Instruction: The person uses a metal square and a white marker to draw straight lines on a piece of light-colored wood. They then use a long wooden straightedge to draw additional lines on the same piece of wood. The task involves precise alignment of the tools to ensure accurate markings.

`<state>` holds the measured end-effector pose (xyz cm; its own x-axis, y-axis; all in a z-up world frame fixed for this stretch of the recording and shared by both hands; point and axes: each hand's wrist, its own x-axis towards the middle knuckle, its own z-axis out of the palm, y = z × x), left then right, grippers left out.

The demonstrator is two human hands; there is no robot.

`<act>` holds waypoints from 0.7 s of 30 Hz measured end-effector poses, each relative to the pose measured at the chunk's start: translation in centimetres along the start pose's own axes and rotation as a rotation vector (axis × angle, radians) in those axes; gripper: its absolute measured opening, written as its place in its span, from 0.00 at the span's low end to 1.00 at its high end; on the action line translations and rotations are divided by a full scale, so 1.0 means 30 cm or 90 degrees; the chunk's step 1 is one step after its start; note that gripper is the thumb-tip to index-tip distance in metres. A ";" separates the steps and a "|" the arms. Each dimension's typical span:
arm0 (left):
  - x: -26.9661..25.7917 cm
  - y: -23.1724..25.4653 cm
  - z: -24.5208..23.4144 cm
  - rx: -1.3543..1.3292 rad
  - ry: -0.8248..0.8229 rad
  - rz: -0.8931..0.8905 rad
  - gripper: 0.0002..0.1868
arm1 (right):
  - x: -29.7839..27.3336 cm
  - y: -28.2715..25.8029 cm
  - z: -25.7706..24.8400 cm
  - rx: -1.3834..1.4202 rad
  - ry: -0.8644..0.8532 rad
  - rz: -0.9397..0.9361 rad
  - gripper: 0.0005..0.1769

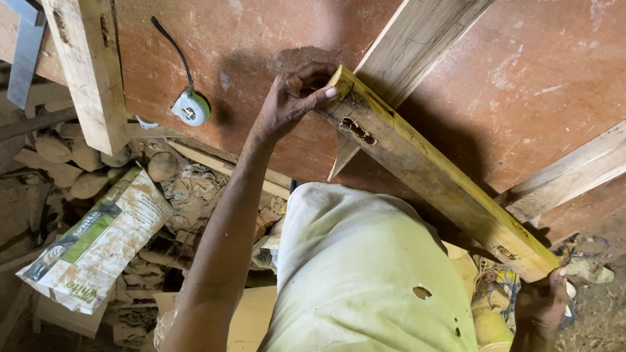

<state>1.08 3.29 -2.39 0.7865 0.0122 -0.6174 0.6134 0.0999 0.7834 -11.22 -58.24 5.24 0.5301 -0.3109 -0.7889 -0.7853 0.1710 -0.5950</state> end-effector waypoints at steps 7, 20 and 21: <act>0.002 0.004 -0.004 -0.014 -0.006 0.017 0.31 | 0.010 0.025 -0.009 0.011 -0.047 -0.032 0.37; 0.003 -0.003 -0.009 -0.006 -0.010 0.002 0.30 | 0.012 0.016 -0.020 0.014 -0.052 -0.031 0.39; 0.004 -0.003 -0.009 -0.010 -0.012 -0.001 0.30 | 0.012 0.016 -0.021 0.018 -0.046 -0.027 0.38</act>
<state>1.10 3.55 -2.54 0.7866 -0.0062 -0.6175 0.6139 0.1150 0.7809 -11.61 -58.85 4.77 0.5848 -0.2497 -0.7718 -0.7534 0.1856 -0.6308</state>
